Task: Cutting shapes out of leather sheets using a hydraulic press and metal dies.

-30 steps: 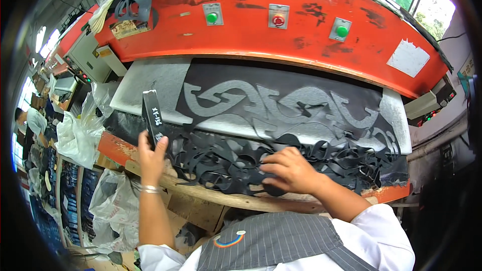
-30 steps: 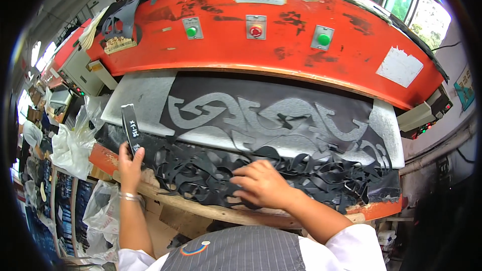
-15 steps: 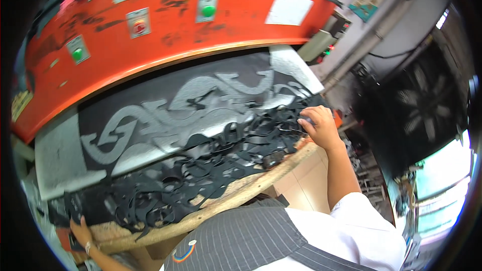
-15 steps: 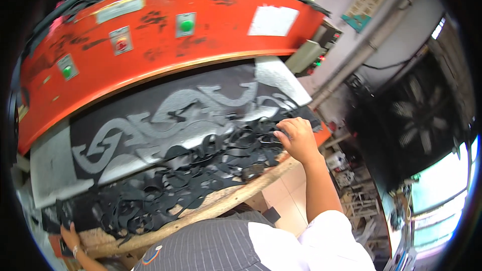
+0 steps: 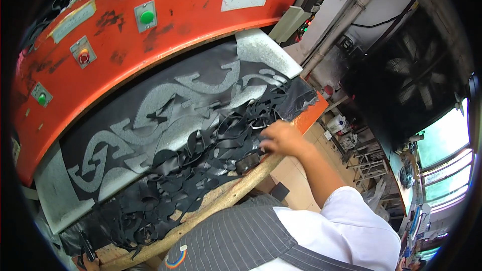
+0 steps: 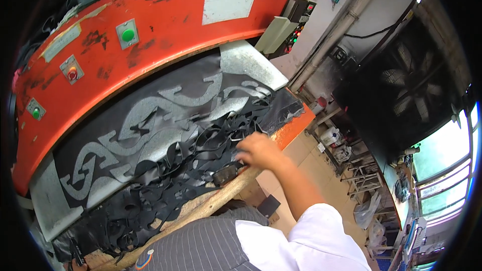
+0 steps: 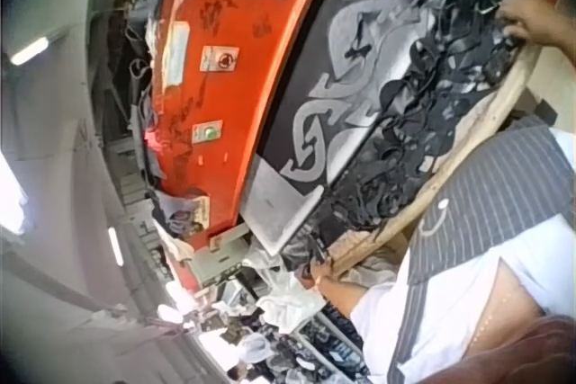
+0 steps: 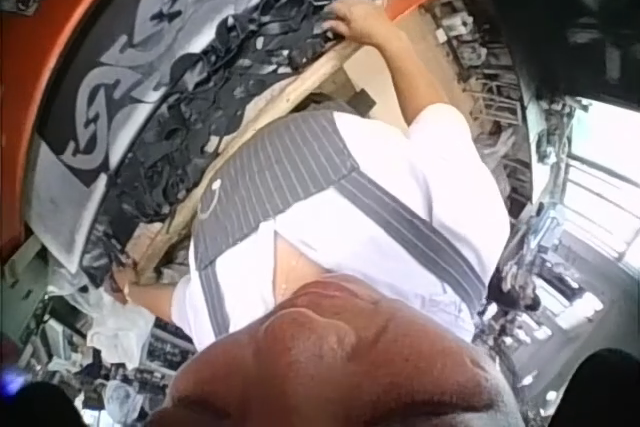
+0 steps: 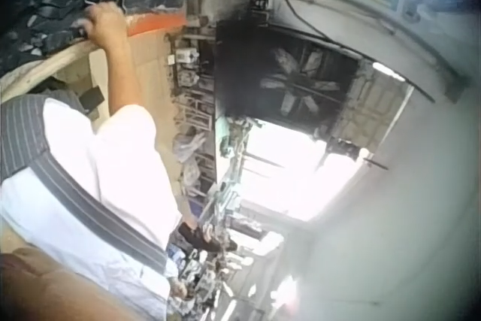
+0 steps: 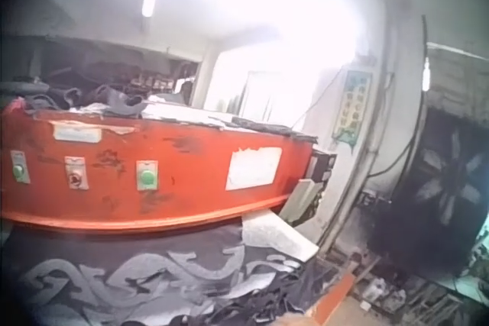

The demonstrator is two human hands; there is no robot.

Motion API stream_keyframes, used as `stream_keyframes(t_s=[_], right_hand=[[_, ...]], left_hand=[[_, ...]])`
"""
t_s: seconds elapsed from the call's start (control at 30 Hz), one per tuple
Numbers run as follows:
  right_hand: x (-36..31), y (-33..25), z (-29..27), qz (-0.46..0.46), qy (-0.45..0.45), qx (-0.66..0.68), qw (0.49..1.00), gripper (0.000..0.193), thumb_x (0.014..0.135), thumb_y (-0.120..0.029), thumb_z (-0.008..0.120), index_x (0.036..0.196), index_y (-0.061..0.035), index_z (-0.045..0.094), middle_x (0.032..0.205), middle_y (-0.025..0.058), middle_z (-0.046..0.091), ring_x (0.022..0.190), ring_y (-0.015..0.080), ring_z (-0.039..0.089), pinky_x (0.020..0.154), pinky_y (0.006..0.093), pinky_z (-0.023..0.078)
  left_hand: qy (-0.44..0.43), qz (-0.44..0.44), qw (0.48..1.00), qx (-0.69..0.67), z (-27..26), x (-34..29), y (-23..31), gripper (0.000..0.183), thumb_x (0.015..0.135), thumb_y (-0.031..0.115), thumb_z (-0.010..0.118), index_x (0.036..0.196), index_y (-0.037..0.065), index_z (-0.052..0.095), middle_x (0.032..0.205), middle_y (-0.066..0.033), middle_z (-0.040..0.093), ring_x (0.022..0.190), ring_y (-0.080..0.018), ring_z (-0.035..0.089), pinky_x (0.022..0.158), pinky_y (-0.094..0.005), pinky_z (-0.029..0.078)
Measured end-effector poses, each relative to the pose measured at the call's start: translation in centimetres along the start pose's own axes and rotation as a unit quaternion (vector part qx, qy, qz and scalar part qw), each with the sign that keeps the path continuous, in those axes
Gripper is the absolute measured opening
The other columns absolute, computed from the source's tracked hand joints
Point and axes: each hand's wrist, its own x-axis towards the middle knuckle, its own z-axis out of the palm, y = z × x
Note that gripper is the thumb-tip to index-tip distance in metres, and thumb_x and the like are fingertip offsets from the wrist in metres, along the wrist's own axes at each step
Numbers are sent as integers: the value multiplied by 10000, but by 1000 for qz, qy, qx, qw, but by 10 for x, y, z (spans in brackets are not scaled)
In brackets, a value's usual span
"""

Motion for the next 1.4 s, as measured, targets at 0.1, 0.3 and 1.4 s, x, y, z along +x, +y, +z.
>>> stream_keyframes(t_s=[0.1, 0.3, 1.4], right_hand=[[-4, -11, 24, -39, -138, 77, 987, 368, 804, -334, 704, 1049, -66, 645, 1063, 112, 613, 1025, 315, 578, 855, 415, 479], [-1, 18, 26, -101, -157, 221, 957, 271, 780, -214, 727, 945, -27, 619, 1065, 138, 578, 1011, 332, 564, 876, 406, 463], [195, 242, -19, -103, 255, 20, 961, 681, 693, -272, 797, 1303, -102, 545, 1182, 135, 607, 1111, 343, 516, 980, 422, 406]], left_hand=[[35, 99, 985, 136, 60, -98, 46, 590, 939, 379, 574, 1346, -32, 463, 1355, -246, 484, 1195, -421, 484, 996, -457, 410], [171, 457, 856, 169, 148, -297, 99, 566, 931, 351, 589, 1327, -39, 484, 1336, -286, 479, 1195, -428, 478, 1020, -449, 383], [197, 545, 813, -62, 338, -421, 87, 417, 884, 105, 578, 1274, -24, 509, 1281, -194, 522, 1187, -340, 501, 1020, -397, 371]])
